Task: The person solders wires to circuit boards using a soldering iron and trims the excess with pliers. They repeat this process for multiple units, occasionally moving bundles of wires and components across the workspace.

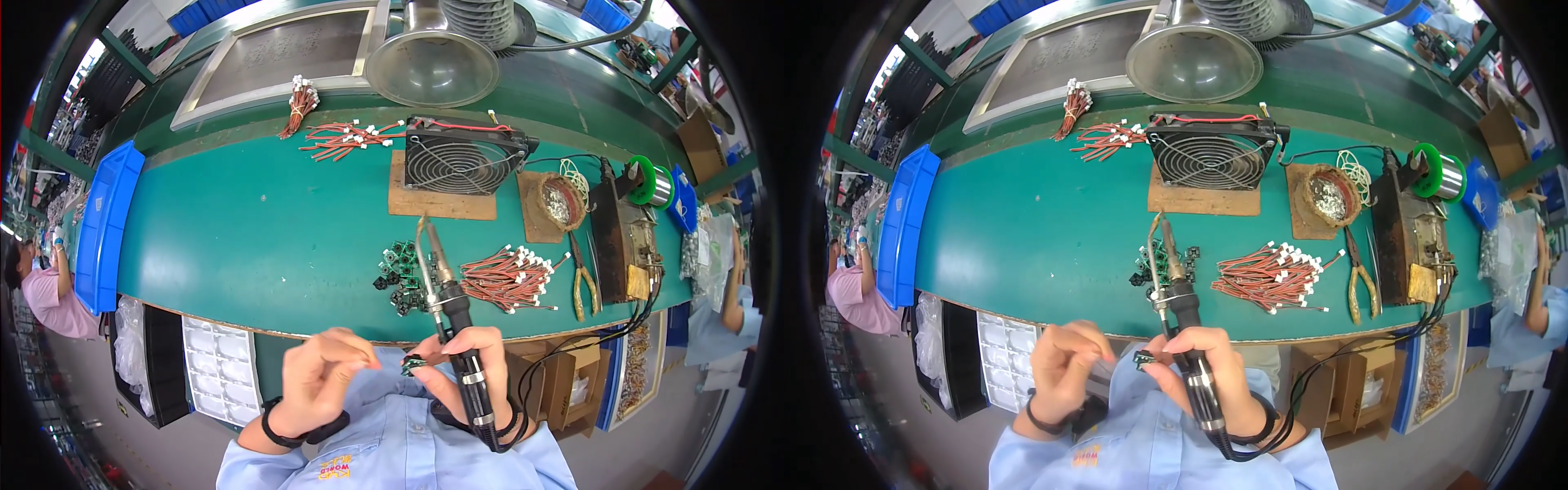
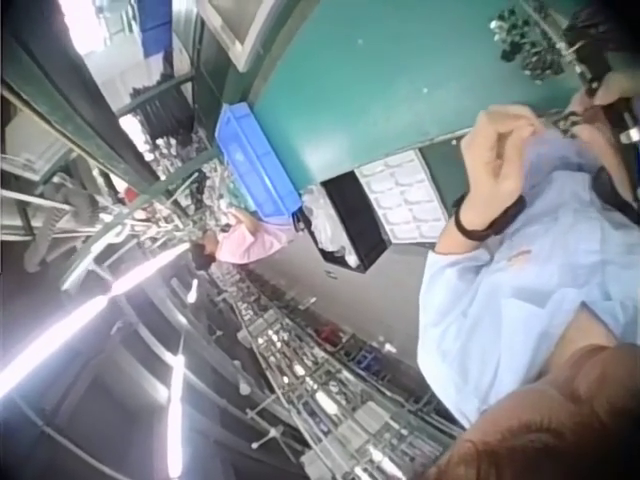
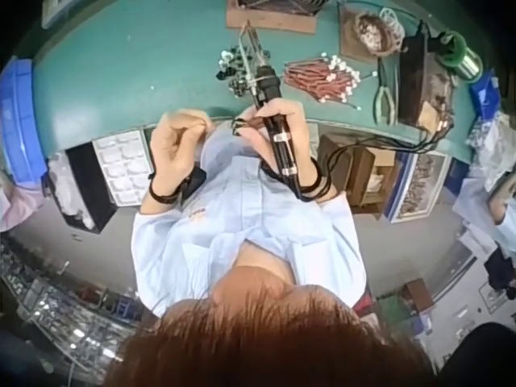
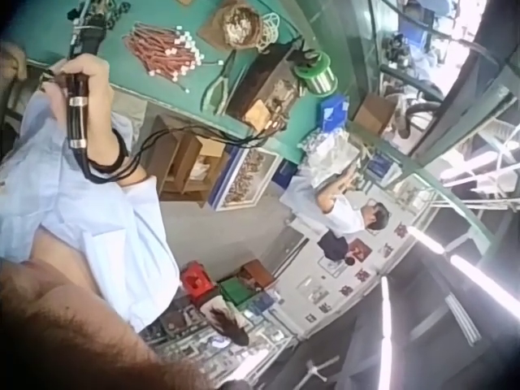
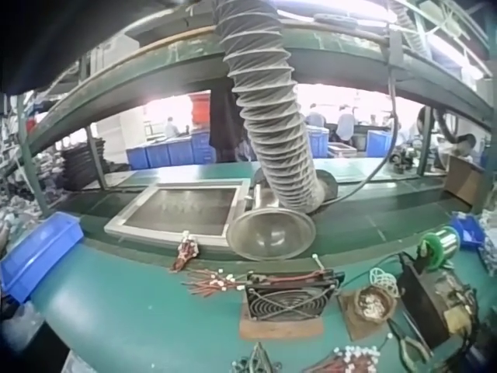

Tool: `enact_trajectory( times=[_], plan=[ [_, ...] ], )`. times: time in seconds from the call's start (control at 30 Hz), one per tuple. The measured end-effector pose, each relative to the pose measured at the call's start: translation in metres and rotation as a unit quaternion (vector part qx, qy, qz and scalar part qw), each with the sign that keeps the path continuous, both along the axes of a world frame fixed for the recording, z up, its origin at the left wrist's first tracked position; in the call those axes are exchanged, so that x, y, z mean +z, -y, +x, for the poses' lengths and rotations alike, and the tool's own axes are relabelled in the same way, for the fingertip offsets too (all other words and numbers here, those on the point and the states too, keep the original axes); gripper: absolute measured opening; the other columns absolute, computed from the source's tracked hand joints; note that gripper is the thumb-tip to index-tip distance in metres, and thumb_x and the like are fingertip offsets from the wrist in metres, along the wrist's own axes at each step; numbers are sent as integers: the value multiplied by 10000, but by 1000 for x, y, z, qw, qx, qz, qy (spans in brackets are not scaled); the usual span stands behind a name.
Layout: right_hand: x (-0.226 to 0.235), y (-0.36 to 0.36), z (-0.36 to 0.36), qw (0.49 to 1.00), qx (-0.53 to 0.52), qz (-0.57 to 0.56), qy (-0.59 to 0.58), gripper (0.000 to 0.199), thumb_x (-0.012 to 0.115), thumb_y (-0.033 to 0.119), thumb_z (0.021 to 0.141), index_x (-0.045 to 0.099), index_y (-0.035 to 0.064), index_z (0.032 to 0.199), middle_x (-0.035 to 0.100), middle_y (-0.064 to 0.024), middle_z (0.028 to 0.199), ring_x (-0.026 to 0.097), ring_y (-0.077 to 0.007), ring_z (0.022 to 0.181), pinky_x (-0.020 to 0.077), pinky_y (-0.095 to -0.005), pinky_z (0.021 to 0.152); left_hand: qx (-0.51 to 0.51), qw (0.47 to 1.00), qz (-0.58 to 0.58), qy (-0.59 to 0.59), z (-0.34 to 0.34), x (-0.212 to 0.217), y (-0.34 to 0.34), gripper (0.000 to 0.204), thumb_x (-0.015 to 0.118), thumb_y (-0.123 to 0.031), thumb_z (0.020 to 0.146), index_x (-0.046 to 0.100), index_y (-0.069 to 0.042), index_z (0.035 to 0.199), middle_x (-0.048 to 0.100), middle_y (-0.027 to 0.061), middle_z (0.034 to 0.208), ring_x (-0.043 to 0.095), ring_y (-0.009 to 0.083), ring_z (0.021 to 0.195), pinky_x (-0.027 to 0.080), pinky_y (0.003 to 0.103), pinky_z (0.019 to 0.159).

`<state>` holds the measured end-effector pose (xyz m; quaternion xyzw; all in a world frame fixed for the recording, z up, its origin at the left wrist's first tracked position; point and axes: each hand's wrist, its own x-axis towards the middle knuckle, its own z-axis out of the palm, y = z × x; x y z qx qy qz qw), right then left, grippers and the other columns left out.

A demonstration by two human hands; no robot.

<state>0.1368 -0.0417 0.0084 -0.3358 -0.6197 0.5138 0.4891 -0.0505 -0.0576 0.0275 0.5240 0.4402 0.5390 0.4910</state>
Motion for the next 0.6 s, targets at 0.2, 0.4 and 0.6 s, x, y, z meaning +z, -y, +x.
enact_trajectory(
  times=[0.2, 0.4, 0.6],
  plan=[
    [-1, -1, 10, 998, -32, -37, -27, 423, 650, -67, 778, 340, 62, 1036, 607, -210, 902, 658, -250, 832, 540, -330, 692, -112, 882, 33, -456, -60, 0, 18, 200, 600, 5, 788, 556, -6, 983, 612, 136, 798, 565, 213, 723, 440, 317, 593],
    [-9, -6, 3, 998, -30, 37, 28, 441, 682, -56, 750, 403, 61, 1072, 610, -170, 911, 652, -226, 788, 525, -305, 664, 10, 869, -84, -488, -49, -3, 36, 324, 649, 31, 722, 578, 5, 1036, 581, 146, 923, 585, 223, 696, 472, 310, 611],
    [-13, 3, -3, 986, -7, 129, 104, 485, 680, -38, 714, 469, 61, 1140, 592, -126, 842, 618, -242, 663, 487, -284, 585, -20, 955, 55, -290, 9, 7, 9, 289, 657, 33, 745, 577, 32, 1023, 537, 157, 1036, 611, 216, 771, 504, 305, 662]
  ],
)
